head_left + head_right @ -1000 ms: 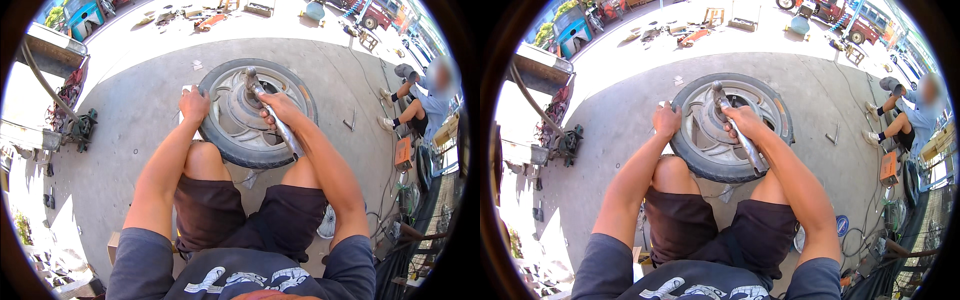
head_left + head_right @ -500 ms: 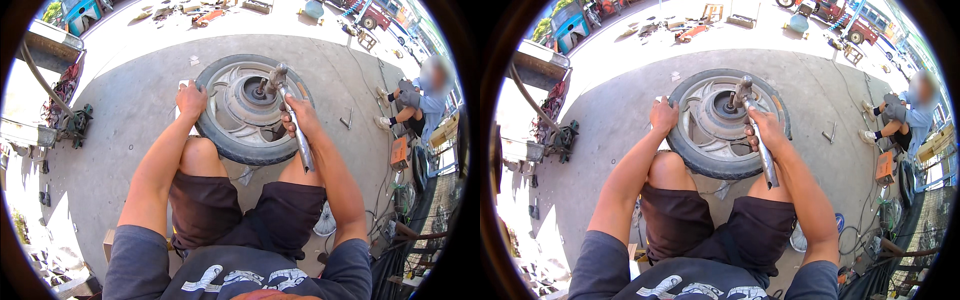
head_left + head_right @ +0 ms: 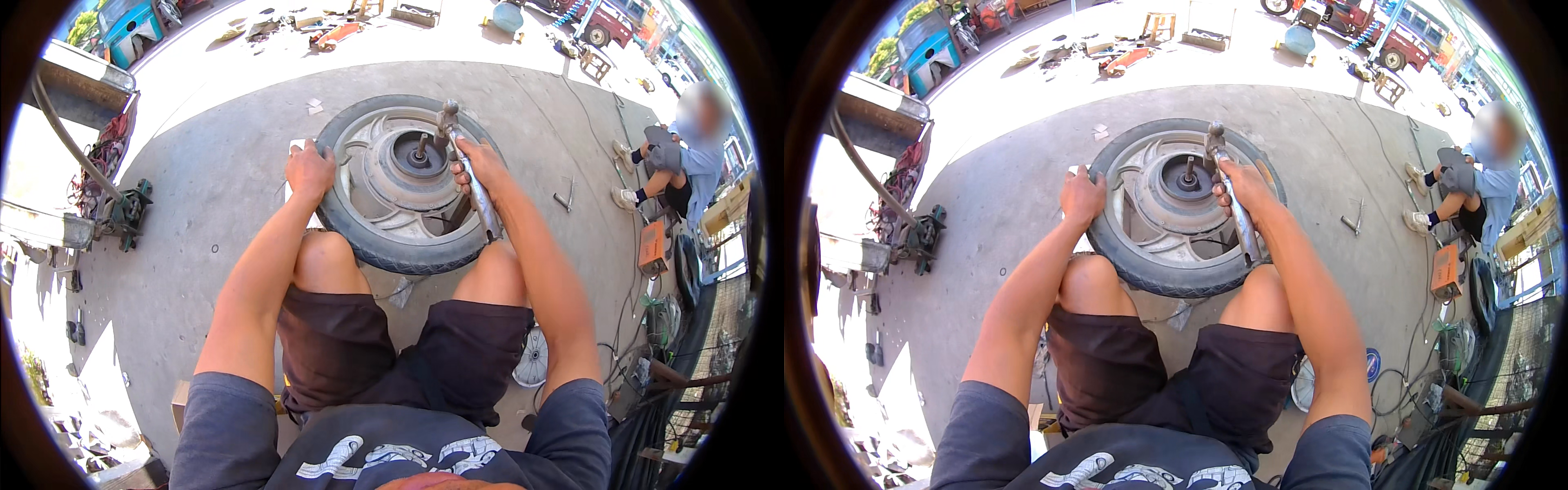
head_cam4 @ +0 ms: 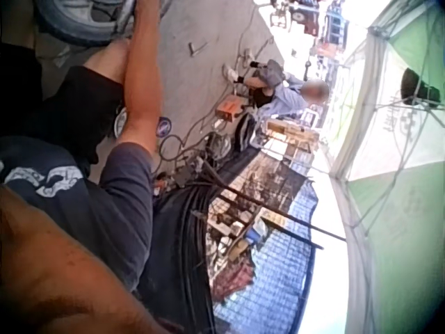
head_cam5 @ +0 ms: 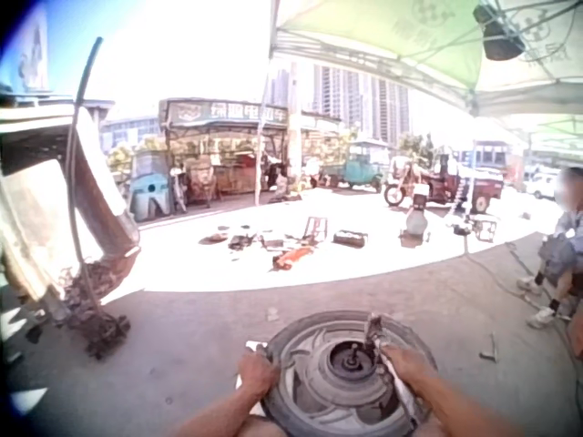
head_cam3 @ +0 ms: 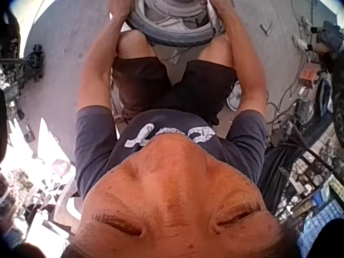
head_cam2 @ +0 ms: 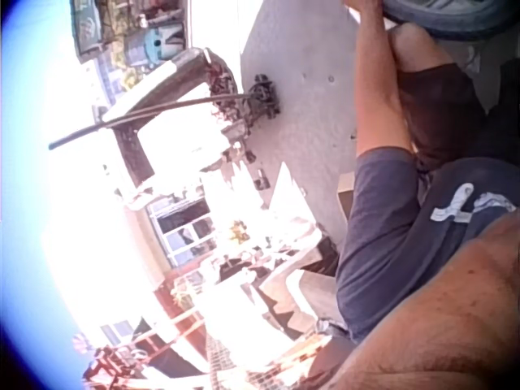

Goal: The person removes a motorcycle tire from its rim using a hammer and pry bar, then flips the wheel to inspect the inner side. The person uses tools to separate the tire bead from the rim and then lifts the wheel to view the brake assembly.

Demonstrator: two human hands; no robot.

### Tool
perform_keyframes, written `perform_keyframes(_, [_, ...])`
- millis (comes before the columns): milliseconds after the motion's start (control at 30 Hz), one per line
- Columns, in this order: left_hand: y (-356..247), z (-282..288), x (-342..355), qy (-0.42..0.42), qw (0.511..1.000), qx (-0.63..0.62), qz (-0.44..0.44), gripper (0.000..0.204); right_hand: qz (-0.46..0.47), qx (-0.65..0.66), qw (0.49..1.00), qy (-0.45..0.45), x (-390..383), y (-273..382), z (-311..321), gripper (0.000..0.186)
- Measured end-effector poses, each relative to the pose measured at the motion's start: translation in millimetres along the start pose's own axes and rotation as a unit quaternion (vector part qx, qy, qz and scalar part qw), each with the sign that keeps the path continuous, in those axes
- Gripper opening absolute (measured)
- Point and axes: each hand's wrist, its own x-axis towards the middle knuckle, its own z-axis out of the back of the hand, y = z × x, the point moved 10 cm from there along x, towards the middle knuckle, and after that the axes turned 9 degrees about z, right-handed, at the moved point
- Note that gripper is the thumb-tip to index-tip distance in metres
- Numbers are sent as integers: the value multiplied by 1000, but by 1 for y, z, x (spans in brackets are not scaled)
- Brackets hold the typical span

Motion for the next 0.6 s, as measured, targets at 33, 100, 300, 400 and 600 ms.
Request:
perform_keyframes(33, [2, 0, 1, 3, 1000, -3, 1, 48, 9, -22, 1000, 9, 3, 4, 3, 38])
perform_keyframes(100, [-1, 0, 4, 5, 1000, -10, 0, 50, -14, 58, 998, 34, -5, 3, 18, 38])
perform_keyframes(300, [8, 4, 6, -7, 1000, -8, 1, 52, 4, 33, 999, -18, -84, -1, 87, 38])
perform_keyframes(400, [-4, 4, 0, -10, 1000, -6, -6, 53, 19, -69, 994, -86, -145, -15, 136, 41])
perform_keyframes(600, [-6, 12, -7, 0, 1000, -6, -16, 54, -110, -111, 977, -143, -263, -129, 183, 38])
